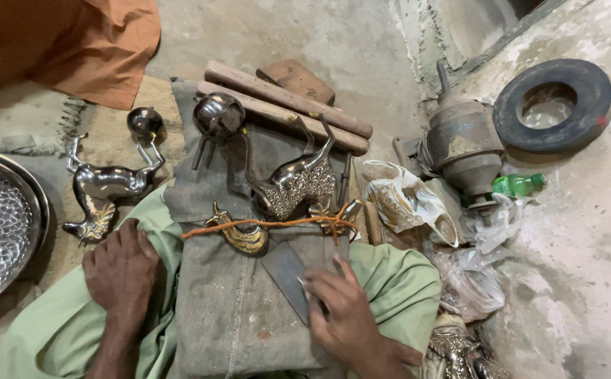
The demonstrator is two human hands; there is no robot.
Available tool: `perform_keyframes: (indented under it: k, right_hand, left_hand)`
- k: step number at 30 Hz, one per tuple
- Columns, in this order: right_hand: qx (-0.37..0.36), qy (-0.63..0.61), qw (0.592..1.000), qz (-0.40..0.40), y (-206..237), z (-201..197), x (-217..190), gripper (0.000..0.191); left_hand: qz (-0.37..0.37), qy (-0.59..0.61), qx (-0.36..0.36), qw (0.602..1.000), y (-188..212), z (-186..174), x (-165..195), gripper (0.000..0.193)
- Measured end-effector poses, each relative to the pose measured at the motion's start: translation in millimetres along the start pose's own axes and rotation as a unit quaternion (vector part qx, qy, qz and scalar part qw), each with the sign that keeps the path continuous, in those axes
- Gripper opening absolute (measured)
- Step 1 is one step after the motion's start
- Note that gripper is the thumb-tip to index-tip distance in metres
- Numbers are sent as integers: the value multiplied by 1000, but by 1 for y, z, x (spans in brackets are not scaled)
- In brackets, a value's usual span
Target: The person sits on the floor and uses a wooden mallet to hammer a metal peacock figurine that is secured with an orange cord. They repeatedly strike the figurine's body and neck area to shape or finish the metal.
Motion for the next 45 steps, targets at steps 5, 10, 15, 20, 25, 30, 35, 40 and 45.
perform_keyframes:
  k: [5, 10, 15, 20, 25, 30, 35, 40, 45]
  right_hand:
    - [-1, 5, 1000, 10, 0, 1, 2, 17]
    - [-1, -5, 1000, -5, -6, 12, 10, 19]
    - [-8, 6, 1000, 4, -1, 3, 6, 18]
    - [7, -5, 1000, -12, -19, 10, 2, 15]
    - [-25, 32, 999, -4, 3, -3, 1, 23]
    - [-6, -2, 1000, -14, -7, 6, 3, 20]
    - [-1, 18, 1000, 8, 7, -7, 0, 20]
    - [14, 15, 999, -30, -8, 5, 0, 21]
    - [-12, 12, 1000, 1, -10, -7, -10, 20]
  left_hand:
    - [2, -15, 11, 1000, -1, 1, 0, 26]
    - [8, -15, 10, 1000, 0, 1, 0, 25]
    - [-2, -15, 18, 1000, -3, 1, -1, 28]
    - [8, -17, 13, 1000, -2, -2, 0, 27]
    - [4, -17, 22, 1000, -4, -6, 2, 25]
    - [30, -29, 33, 999, 1, -14, 8, 22]
    - [8, -29, 31, 999, -7, -22, 11, 22]
    - [31, -33, 27, 999, -6, -30, 15, 24]
    - [3, -3, -2, 1000, -8, -26, 13, 27]
Point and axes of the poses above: each hand's wrist, its own y-axis away from the middle knuckle, its own z-axis out of the palm, x = y × z, the point moved 7 cm from there along -y, towards the middle knuckle, and after that the axes turned 4 degrees about x, right-handed, at the moved point
